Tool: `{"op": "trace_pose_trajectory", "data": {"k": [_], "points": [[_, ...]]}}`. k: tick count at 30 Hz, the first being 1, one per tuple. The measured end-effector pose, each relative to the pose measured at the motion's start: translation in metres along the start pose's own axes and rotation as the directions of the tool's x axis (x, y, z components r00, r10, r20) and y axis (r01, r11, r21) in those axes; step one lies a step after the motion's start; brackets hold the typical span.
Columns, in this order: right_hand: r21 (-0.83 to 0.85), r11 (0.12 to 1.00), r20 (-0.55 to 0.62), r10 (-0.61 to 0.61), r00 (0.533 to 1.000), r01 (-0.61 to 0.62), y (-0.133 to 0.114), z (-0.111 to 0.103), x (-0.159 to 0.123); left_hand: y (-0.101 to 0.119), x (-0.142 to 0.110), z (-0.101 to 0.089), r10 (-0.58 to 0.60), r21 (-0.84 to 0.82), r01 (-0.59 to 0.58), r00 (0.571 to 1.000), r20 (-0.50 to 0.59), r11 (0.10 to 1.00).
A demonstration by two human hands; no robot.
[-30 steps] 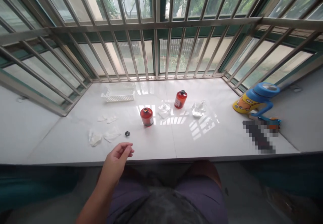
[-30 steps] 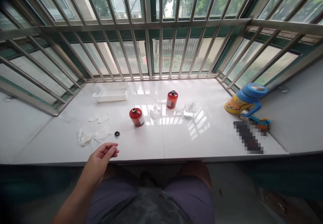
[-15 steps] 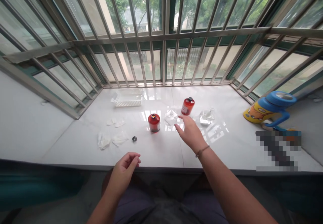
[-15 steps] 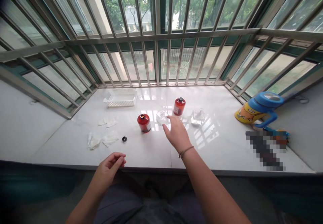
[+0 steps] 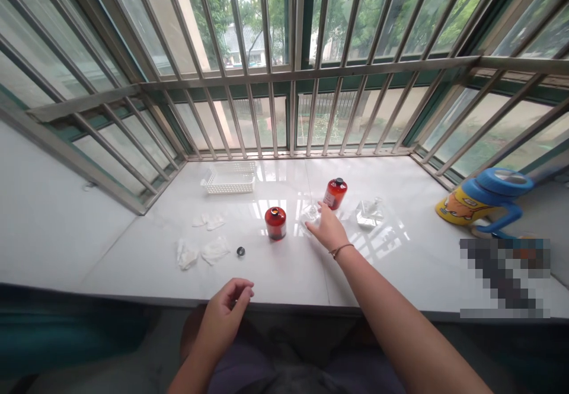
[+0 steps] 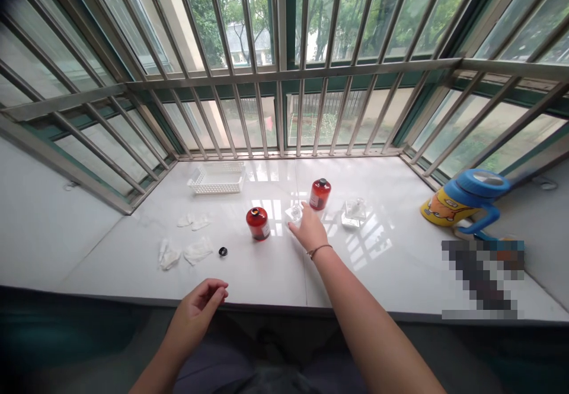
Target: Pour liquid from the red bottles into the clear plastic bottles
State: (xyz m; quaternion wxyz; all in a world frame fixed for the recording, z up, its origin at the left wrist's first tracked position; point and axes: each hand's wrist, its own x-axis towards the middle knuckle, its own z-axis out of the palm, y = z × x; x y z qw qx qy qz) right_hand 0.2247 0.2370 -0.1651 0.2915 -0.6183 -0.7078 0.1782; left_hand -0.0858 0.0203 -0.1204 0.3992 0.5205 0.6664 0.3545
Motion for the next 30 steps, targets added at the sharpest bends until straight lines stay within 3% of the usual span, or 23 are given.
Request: {"op": "trace_pose_trajectory", "data": {"k": [2, 4, 8, 11, 18, 21, 24, 27, 30], "points": [[-0.013, 1.0, -0.045, 0.005, 0.999, -0.006, 0.007, -0.009, -0.022, -0.001, 0.004, -0.002, 0.047, 0.138, -0.037, 0.997, -0.067, 0.99], [-0.044, 0.999, -0.117, 0.009, 0.993, -0.015, 0.015, -0.018, -0.049, -0.004, 0.012, -0.004, 0.167, 0.292, -0.125, 0.978, -0.123, 0.948], [-0.096, 0.991, -0.198, 0.072, 0.978, -0.092, 0.031, -0.03, -0.103, -0.017, 0.037, -0.007, 0.387, 0.508, -0.28, 0.914, -0.118, 0.815], [-0.107, 0.986, -0.225, 0.097, 0.97, -0.124, 0.04, -0.034, -0.133, -0.026, 0.062, -0.006, 0.393, 0.6, -0.254, 0.913, -0.11, 0.758], [-0.092, 0.995, -0.296, 0.004, 0.955, -0.032, 0.044, -0.042, -0.168, -0.025, 0.101, 0.004, 0.271, 0.753, -0.122, 0.959, -0.077, 0.646], [-0.089, 0.995, -0.31, 0.003, 0.951, -0.032, 0.034, -0.049, -0.179, -0.024, 0.109, 0.004, 0.24, 0.732, -0.13, 0.969, -0.048, 0.669], [-0.101, 0.995, -0.351, -0.036, 0.936, 0.0, 0.017, -0.057, -0.19, -0.02, 0.109, 0.003, 0.27, 0.63, -0.19, 0.962, -0.031, 0.753], [-0.062, 0.994, -0.359, -0.106, 0.927, 0.09, -0.004, -0.06, -0.197, -0.004, 0.096, 0.011, 0.199, 0.43, -0.171, 0.98, -0.02, 0.886], [0.035, 0.972, -0.275, -0.215, 0.937, 0.234, -0.032, -0.055, -0.199, 0.025, 0.073, 0.032, 0.057, 0.094, -0.066, 0.994, 0.093, 0.993]]}}
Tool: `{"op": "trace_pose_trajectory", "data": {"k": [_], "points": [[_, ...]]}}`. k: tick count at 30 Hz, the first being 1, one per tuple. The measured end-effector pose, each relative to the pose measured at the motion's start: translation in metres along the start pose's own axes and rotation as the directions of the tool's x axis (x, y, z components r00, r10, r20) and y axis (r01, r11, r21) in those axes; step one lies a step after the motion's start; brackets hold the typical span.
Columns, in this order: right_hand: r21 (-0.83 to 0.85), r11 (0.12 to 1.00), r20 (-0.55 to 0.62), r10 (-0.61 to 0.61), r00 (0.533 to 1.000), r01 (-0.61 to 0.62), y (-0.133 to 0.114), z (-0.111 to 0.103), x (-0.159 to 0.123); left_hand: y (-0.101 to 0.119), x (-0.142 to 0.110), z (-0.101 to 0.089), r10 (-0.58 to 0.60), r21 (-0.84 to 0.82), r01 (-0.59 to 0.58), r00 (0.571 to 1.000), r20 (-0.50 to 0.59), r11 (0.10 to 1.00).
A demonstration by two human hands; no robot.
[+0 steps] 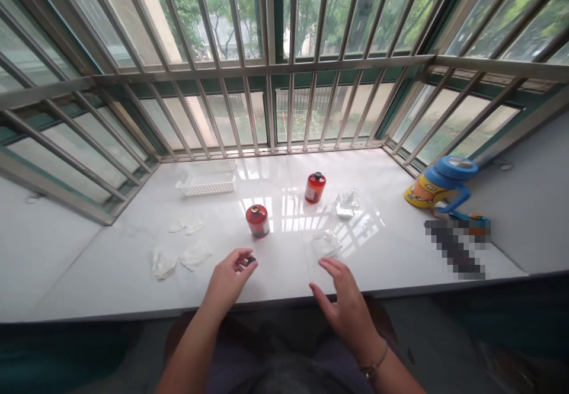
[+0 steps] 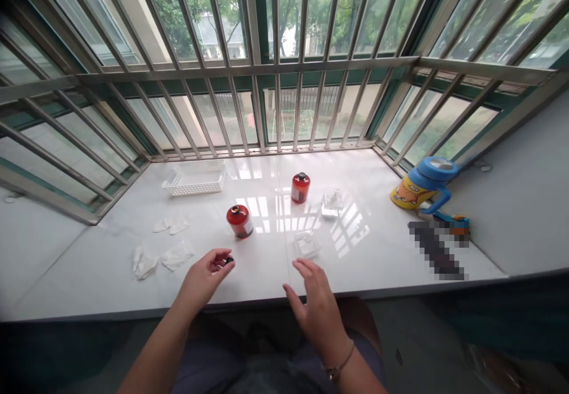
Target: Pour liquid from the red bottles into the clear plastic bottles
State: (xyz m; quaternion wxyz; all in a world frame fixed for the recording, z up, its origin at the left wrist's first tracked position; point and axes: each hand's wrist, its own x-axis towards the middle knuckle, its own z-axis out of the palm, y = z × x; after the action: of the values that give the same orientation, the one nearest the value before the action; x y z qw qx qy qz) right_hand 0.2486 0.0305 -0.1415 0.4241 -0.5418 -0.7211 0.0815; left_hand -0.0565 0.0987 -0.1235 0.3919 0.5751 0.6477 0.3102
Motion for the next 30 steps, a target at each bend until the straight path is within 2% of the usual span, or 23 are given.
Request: {"op": "trace_pose_trajectory", "data": {"k": [2, 4, 7, 10, 12, 13, 15, 17, 20, 22, 25, 27, 30], "points": [[0.086, 0.995, 0.076, -0.061, 0.995, 0.054, -0.018, 0.008, 0.005, 0.023, -0.014, 0.018, -0.002, -0.282, 0.027, 0.996, 0.09, 0.959], [0.157, 0.984, 0.117, -0.106, 0.987, 0.087, -0.033, 0.016, 0.011, 0.043, -0.026, 0.034, -0.007, -0.44, 0.084, 0.985, 0.173, 0.894], [0.24, 0.964, 0.087, -0.14, 0.986, 0.115, -0.047, 0.025, 0.021, 0.061, -0.039, 0.05, -0.01, -0.54, 0.165, 0.961, 0.278, 0.826], [0.281, 0.954, 0.044, -0.122, 0.992, 0.105, -0.052, 0.025, 0.028, 0.064, -0.043, 0.055, 0.009, -0.585, 0.197, 0.944, 0.33, 0.787], [0.284, 0.955, 0.051, -0.109, 0.993, 0.091, -0.052, 0.023, 0.029, 0.061, -0.038, 0.052, 0.031, -0.585, 0.151, 0.957, 0.289, 0.797], [0.277, 0.957, 0.056, -0.101, 0.993, 0.081, -0.051, 0.022, 0.029, 0.058, -0.034, 0.049, 0.042, -0.564, 0.095, 0.974, 0.224, 0.82], [0.257, 0.965, 0.045, -0.058, 0.997, 0.045, -0.047, 0.02, 0.027, 0.052, -0.019, 0.041, 0.055, -0.457, -0.043, 0.998, 0.013, 0.888], [0.242, 0.97, 0.023, 0.026, 0.999, -0.031, -0.044, 0.019, 0.024, 0.048, 0.003, 0.033, 0.062, -0.287, -0.117, 0.979, -0.194, 0.951], [0.237, 0.96, 0.036, 0.143, 0.989, -0.148, -0.039, 0.019, 0.023, 0.045, 0.042, 0.026, 0.096, -0.098, -0.134, 0.942, -0.322, 0.986], [0.242, 0.952, 0.069, 0.174, 0.982, -0.186, -0.037, 0.019, 0.024, 0.047, 0.066, 0.025, 0.133, -0.024, -0.149, 0.936, -0.327, 0.989], [0.256, 0.943, 0.104, 0.194, 0.976, -0.214, -0.036, 0.017, 0.027, 0.051, 0.09, 0.027, 0.133, -0.026, -0.144, 0.959, -0.252, 0.989], [0.269, 0.936, 0.117, 0.203, 0.972, -0.228, -0.035, 0.016, 0.029, 0.052, 0.093, 0.031, 0.122, -0.058, -0.136, 0.974, -0.191, 0.989], [0.307, 0.919, 0.139, 0.213, 0.967, -0.246, -0.035, 0.014, 0.034, 0.049, 0.081, 0.04, 0.142, -0.111, -0.158, 0.981, -0.135, 0.981]]}}
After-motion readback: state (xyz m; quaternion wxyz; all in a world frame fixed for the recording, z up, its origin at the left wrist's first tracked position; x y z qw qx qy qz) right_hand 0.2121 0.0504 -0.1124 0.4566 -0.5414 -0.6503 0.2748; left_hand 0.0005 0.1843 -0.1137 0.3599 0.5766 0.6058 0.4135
